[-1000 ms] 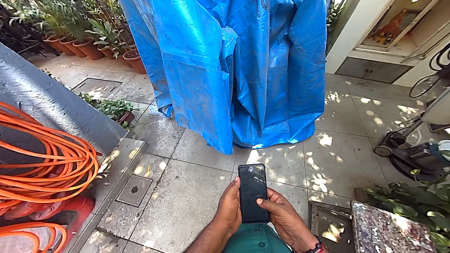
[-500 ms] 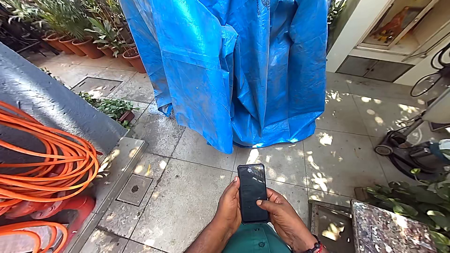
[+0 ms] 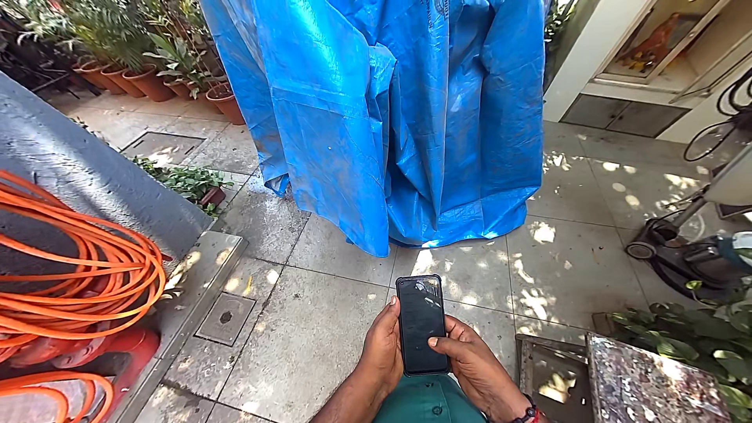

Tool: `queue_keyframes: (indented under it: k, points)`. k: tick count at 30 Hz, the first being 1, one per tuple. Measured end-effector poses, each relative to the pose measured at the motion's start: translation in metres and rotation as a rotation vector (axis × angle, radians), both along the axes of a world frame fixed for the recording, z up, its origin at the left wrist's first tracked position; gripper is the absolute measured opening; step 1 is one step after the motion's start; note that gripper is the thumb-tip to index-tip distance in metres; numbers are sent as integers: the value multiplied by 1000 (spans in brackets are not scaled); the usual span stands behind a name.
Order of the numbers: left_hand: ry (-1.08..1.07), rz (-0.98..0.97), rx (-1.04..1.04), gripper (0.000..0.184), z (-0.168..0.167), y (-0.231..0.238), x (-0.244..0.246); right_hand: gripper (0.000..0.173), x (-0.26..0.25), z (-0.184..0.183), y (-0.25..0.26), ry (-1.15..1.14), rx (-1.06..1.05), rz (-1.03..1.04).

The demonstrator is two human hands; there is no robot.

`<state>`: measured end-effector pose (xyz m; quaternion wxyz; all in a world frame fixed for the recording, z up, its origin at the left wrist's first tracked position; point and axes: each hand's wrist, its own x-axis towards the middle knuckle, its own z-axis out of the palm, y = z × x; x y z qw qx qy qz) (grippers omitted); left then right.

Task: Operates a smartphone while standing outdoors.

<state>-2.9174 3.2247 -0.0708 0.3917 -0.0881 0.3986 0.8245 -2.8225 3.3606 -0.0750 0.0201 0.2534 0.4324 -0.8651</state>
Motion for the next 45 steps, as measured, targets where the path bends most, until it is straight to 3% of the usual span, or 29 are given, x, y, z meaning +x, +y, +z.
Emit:
queue_keyframes:
  k: [10, 21, 30, 40, 45]
  points:
    - [4, -6, 7, 52, 0, -3, 2, 46, 2, 0, -2, 48, 17, 23]
    - [12, -2, 4, 52, 0, -4, 0, 26, -2, 1, -3, -28, 2, -3]
    - [4, -1, 15, 52, 2, -3, -1, 29, -3, 2, -2, -14, -3, 9]
    - [12, -8, -5, 53, 4, -3, -3, 46, -4, 3, -1, 23, 17, 38]
    - [1, -8, -17, 53, 2, -3, -2, 37, -5, 0, -1, -24, 27, 29]
